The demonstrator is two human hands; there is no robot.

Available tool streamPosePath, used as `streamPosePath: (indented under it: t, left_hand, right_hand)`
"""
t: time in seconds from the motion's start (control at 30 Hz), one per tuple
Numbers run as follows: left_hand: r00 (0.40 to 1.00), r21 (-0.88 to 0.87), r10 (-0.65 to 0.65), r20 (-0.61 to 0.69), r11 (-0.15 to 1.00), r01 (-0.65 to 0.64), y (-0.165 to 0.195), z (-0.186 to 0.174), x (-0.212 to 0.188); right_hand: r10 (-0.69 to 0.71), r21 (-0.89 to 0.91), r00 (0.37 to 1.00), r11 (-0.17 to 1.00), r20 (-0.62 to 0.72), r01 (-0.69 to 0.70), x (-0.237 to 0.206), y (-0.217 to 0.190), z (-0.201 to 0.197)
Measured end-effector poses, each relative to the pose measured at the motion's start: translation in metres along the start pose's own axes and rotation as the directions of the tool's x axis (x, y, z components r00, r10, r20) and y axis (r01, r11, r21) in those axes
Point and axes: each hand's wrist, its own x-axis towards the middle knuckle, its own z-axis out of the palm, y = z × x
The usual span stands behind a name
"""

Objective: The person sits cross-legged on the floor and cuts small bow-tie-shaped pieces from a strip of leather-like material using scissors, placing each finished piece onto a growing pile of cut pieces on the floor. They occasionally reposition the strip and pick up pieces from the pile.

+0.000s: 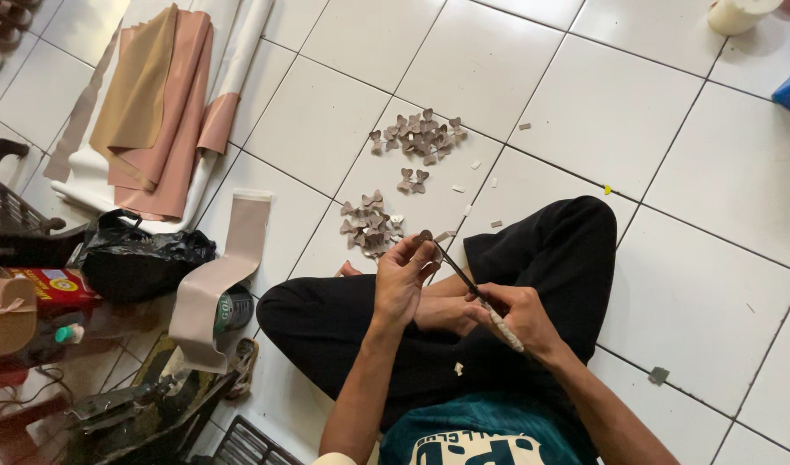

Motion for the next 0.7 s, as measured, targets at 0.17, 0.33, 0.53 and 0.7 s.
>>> streamPosePath:
  t: [0.17, 0.33, 0.53, 0.7]
  left_hand:
    - [1.0, 0.068, 0.023, 0.012, 0.997, -0.024, -0.003, -0.009, 0.003]
    - [0.921, 0.638, 0.327, -0.211, 0.76, -0.123, 0.017, -0.063, 0.038]
    - [0.849, 0.942, 0.482, -0.215, 0.331, 0.05, 0.023, -0.109, 0.056]
    - [0.77, 0.984, 0.62, 0.148, -0.017, -0.176, 0.018, -0.067, 0.089]
  right_hand:
    - [0.059, -0.032, 0.995, 0.998, -0.077, -0.062, -0.003, 0.025, 0.008]
    - [0.37, 0.327, 0.92, 0.891, -0.126, -0.314, 0.002, 0.054, -0.002]
    - [0.448, 0.821, 0.877, 0.428, 0.171, -0.379, 0.008, 0.089, -0.021]
    - [0.458, 0.906, 0.861, 0.228, 0.223, -0.356, 0.01, 0.116, -0.018]
